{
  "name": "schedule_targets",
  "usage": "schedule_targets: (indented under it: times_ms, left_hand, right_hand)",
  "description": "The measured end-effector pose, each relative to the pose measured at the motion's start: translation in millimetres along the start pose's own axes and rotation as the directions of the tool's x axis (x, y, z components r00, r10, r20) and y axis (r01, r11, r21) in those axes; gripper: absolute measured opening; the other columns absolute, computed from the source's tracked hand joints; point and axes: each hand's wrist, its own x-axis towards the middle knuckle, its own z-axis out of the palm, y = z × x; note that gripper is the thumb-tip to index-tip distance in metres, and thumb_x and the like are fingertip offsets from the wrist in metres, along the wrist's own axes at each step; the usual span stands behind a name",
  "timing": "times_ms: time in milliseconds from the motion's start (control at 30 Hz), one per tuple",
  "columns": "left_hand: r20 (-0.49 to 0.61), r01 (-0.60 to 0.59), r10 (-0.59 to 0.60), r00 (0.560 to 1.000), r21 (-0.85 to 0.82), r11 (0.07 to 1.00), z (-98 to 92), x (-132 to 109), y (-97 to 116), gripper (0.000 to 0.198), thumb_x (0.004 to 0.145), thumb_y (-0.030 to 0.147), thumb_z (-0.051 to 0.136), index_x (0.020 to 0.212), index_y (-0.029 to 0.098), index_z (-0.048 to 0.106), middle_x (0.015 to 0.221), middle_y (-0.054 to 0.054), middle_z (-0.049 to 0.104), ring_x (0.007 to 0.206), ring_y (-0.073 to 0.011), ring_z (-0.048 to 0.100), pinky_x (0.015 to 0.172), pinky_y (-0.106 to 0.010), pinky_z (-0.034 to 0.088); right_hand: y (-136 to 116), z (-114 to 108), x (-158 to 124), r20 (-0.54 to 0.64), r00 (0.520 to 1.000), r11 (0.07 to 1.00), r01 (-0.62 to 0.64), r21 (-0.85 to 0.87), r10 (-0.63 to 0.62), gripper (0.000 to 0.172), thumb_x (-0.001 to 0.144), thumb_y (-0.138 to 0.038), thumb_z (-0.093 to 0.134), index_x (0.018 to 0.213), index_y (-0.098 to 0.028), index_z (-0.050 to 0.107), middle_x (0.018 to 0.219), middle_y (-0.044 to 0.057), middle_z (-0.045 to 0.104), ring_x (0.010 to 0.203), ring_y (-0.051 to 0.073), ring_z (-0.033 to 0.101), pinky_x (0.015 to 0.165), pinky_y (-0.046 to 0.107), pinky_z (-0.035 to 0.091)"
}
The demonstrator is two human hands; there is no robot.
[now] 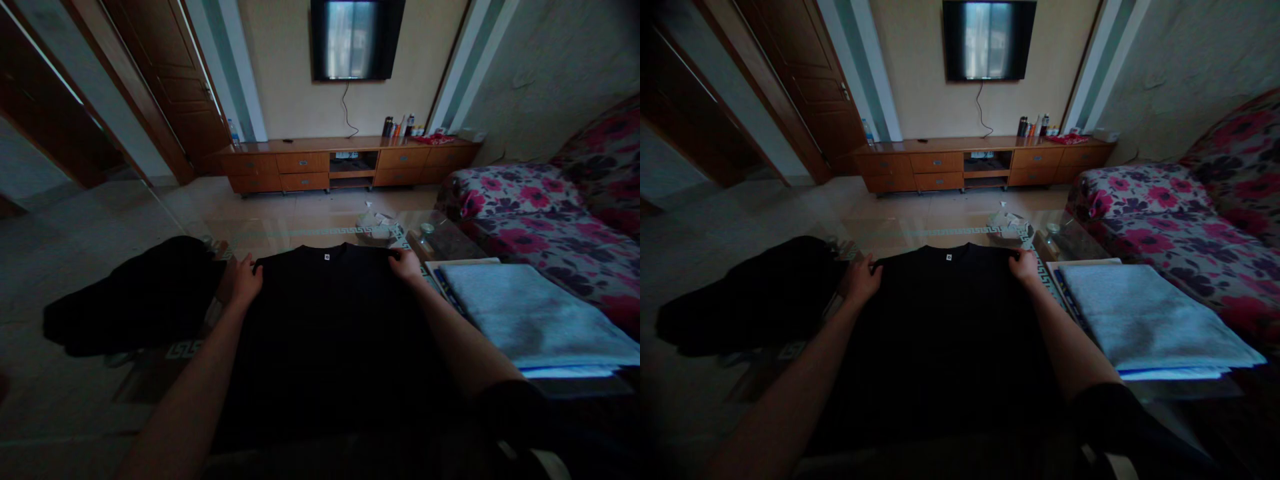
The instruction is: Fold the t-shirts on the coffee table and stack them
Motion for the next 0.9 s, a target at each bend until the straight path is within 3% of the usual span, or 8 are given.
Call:
schedule_targets:
  times_ms: [100,267,433,600,733,800,900]
  left_hand:
    - [0.020,-0.005,0.006,1.000,-0.069,0.998,-9.2,-1.7,4.1,0.038,0.092,0.028,0.056,0.126,0.017,0.068,0.119,-0.014,0.072,0.113,-0.0279,0.065,0.098,-0.038,0.048]
    - [-0.018,-0.040,0.037,0.999,-0.255,0.966,-34.1,-5.9,7.3,0.031,0.087,0.030,0.059,0.113,0.026,0.074,0.105,-0.007,0.075,0.095,-0.0242,0.069,0.085,-0.034,0.052]
    - [-0.017,-0.029,0.023,1.000,-0.536,0.844,-75.1,-24.5,11.6,0.031,0.075,0.032,0.066,0.101,0.019,0.075,0.088,-0.005,0.074,0.083,-0.0214,0.068,0.079,-0.031,0.052]
    - [0.023,0.009,0.012,1.000,-0.754,0.657,-111.5,-68.5,5.9,0.034,0.060,0.035,0.075,0.089,0.018,0.072,0.082,-0.002,0.071,0.081,-0.0200,0.066,0.077,-0.030,0.052]
    - [0.221,0.152,0.070,0.973,-0.837,0.525,-125.8,-108.8,-24.8,0.025,0.050,0.031,0.070,0.072,0.019,0.066,0.079,-0.002,0.069,0.075,-0.0195,0.063,0.072,-0.033,0.051]
    - [0.304,0.163,0.174,0.937,-0.818,0.552,-127.9,-124.5,-45.3,0.017,0.048,0.028,0.065,0.063,0.019,0.062,0.087,-0.005,0.070,0.084,-0.0228,0.065,0.079,-0.036,0.051]
    - [0.442,0.041,0.305,0.843,-0.620,0.784,-127.3,-140.0,-69.5,0.011,0.045,0.024,0.058,0.054,0.019,0.062,0.089,-0.006,0.070,0.095,-0.0267,0.063,0.091,-0.040,0.049]
  right_hand:
    - [-5.4,-9.7,-3.1,-0.018,0.998,0.998,0.058,0.033,-0.057,0.040,0.085,-0.029,0.053,0.114,-0.014,0.075,0.108,0.012,0.075,0.103,0.025,0.067,0.096,0.033,0.049]
    - [-20.8,-39.2,-17.6,-0.149,0.986,0.980,0.099,0.174,-0.073,0.036,0.084,-0.031,0.055,0.107,-0.014,0.076,0.102,0.011,0.076,0.092,0.024,0.070,0.089,0.033,0.053]
    - [-24.6,-87.5,-45.0,-0.183,0.971,0.923,0.205,0.326,-0.151,0.032,0.082,-0.036,0.059,0.100,-0.016,0.077,0.096,0.009,0.076,0.088,0.022,0.069,0.087,0.033,0.053]
    - [4.3,-136.3,-86.0,-0.093,0.979,0.817,0.205,0.539,-0.184,0.042,0.075,-0.049,0.068,0.098,-0.015,0.075,0.091,0.009,0.076,0.079,0.021,0.067,0.077,0.033,0.054]
    - [37.7,-161.1,-130.7,0.064,0.975,0.776,0.128,0.618,-0.211,0.043,0.071,-0.054,0.071,0.090,-0.016,0.074,0.087,0.007,0.075,0.077,0.020,0.065,0.072,0.030,0.052]
    - [54.7,-163.5,-152.3,0.170,0.963,0.802,0.071,0.593,-0.211,0.039,0.071,-0.050,0.069,0.089,-0.016,0.073,0.081,0.006,0.073,0.072,0.019,0.064,0.067,0.029,0.051]
    - [74.5,-155.8,-176.2,0.353,0.918,0.916,0.026,0.400,-0.180,0.023,0.069,-0.033,0.067,0.085,-0.017,0.073,0.076,0.004,0.071,0.070,0.019,0.063,0.068,0.029,0.051]
